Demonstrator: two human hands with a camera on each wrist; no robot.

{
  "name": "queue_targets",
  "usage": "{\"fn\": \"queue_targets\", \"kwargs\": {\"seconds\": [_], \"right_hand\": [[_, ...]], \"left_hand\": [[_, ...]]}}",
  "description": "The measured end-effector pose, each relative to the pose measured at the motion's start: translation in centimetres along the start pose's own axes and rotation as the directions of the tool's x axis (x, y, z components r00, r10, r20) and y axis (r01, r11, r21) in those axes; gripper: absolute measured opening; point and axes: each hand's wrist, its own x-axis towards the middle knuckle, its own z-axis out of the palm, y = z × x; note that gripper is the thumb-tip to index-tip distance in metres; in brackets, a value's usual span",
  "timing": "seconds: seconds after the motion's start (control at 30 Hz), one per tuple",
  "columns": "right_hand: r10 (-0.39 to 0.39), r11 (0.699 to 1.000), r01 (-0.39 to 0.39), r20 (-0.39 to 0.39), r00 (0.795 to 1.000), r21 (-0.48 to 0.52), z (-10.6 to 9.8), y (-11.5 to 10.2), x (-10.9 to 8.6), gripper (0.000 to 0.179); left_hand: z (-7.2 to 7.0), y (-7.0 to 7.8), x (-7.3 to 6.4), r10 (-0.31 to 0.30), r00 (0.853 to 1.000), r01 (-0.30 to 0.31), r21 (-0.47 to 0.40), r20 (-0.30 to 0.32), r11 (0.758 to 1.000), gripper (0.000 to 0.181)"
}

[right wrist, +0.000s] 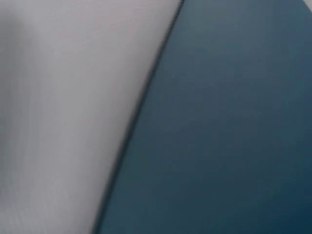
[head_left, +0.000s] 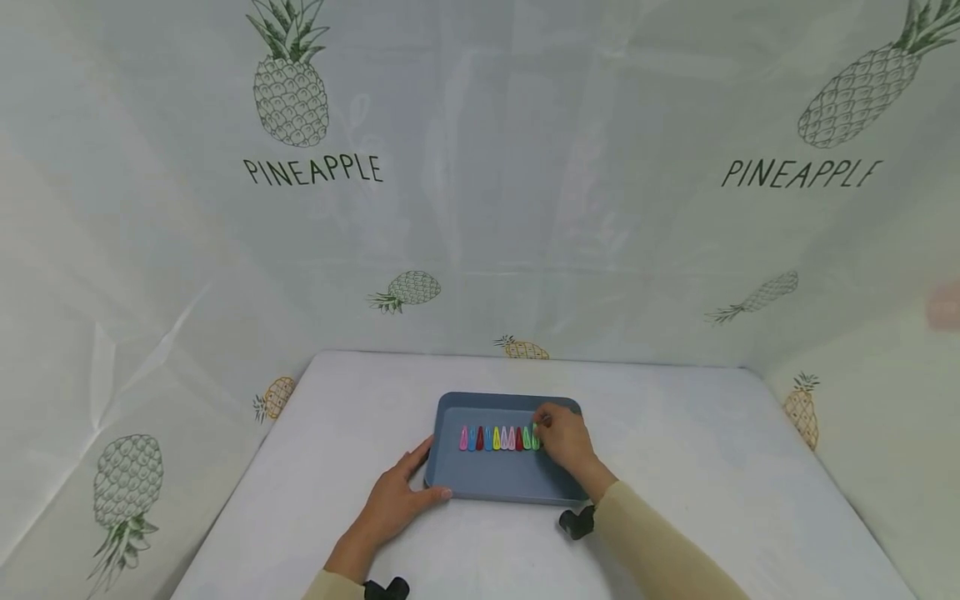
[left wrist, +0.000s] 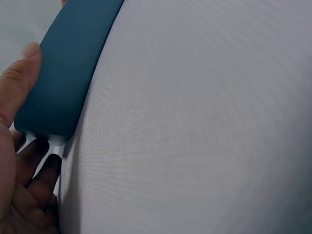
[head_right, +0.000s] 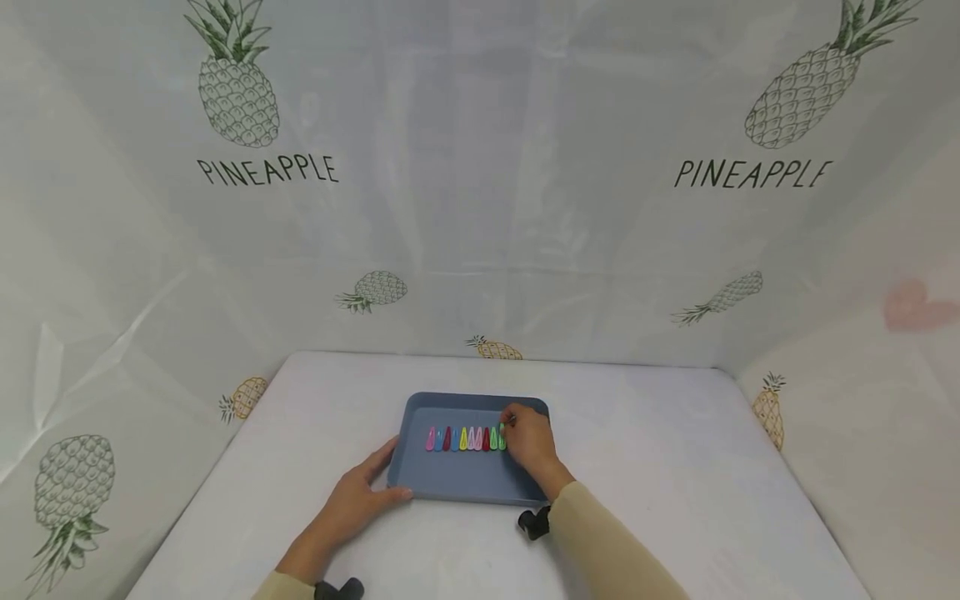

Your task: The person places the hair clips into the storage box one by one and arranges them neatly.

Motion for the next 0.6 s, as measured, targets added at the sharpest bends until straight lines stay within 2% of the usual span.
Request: {"fn": "queue_targets", "kwargs": {"seconds": [0.2, 0.6], "right_hand": [[-0.026, 0.997, 0.024, -0.028, 0.999, -0.069, 0.66, 0.36, 0.14, 0.006], [-0.026, 0.994, 0.024, -0.021, 0.999, -0.108, 0.96, 0.41, 0.26, 0.005]], "left_hand": [[0.02, 0.08, -0.01, 0.001, 1.0, 0.0, 0.01, -0.006, 1.0, 0.098], [0.04, 0.07, -0.02, 0.006, 1.0, -0.005, 0.007, -0.009, 1.0, 0.098]]}}
